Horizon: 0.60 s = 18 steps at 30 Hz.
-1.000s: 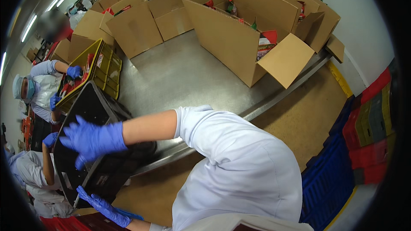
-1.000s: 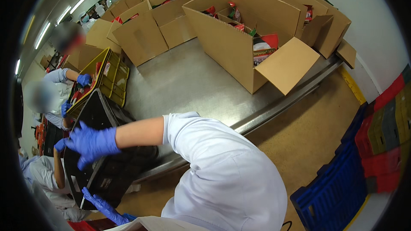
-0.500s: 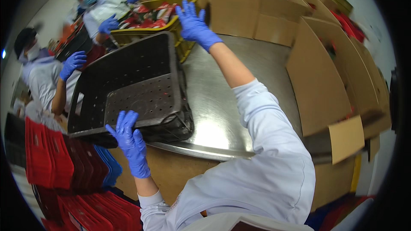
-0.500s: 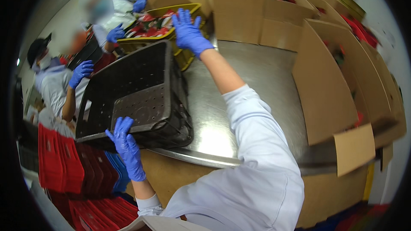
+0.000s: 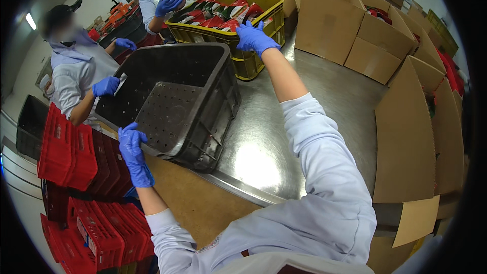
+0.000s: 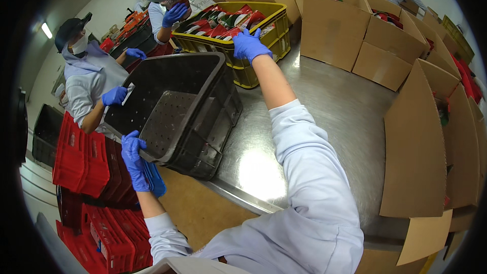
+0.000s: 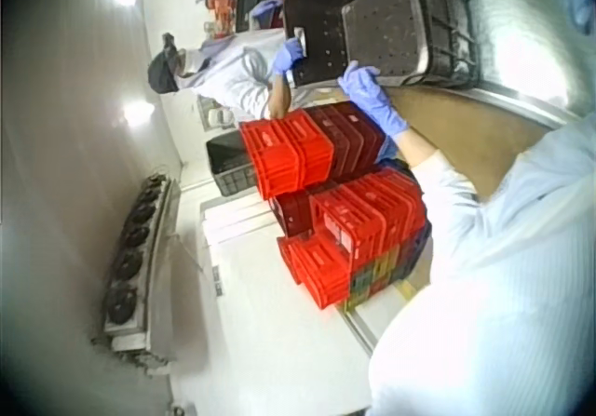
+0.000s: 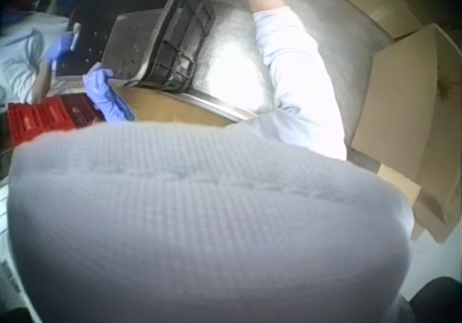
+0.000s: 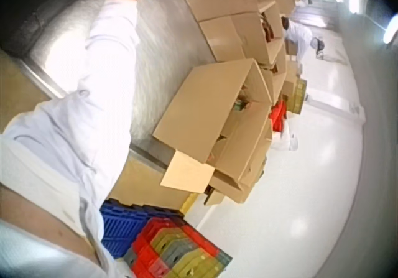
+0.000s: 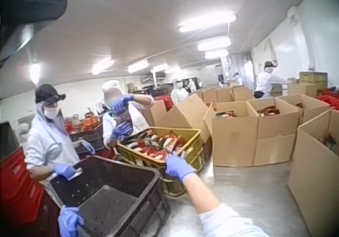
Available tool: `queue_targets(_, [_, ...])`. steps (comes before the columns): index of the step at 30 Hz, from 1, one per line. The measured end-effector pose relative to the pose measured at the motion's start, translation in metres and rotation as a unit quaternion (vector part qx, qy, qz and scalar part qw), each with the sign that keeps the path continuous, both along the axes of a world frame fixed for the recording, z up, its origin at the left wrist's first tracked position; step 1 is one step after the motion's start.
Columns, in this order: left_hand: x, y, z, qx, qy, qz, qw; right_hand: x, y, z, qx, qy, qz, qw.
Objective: The person assembles cardboard boxes and packs red and green packaged food items from a yellow bin into the boxes. They fold the box flaps and move the filled boxes along the conveyor line.
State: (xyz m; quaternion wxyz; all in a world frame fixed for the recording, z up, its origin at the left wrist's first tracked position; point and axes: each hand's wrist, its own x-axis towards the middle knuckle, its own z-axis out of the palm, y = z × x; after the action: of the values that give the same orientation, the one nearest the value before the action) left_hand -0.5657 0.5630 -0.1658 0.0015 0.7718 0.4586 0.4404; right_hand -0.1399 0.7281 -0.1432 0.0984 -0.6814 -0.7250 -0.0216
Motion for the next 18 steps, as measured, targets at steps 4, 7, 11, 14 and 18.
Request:
queue_targets(4, [-0.012,-0.022,0.016,-0.051,0.033,0.102,0.993,-0.001,0.008,-0.004,0.032,0.035,0.002,0.999])
queue_targets(7, [0.02,-0.064,0.03,-0.08,-0.049,0.149,0.984,-0.001,0.013,-0.009,0.064,0.028,0.028,0.997])
queue_targets(11, [0.084,-0.105,0.047,-0.002,0.144,0.203,0.969,-0.001,0.009,-0.021,0.149,0.046,0.073,0.985])
queue_targets(14, [0.123,-0.093,0.053,0.012,0.063,0.091,0.994,-0.003,-0.008,-0.028,0.193,0.058,0.107,0.974])
queue_targets(18, [0.172,-0.039,0.057,0.039,0.044,0.021,0.998,-0.021,-0.053,-0.039,0.294,0.105,0.146,0.938])
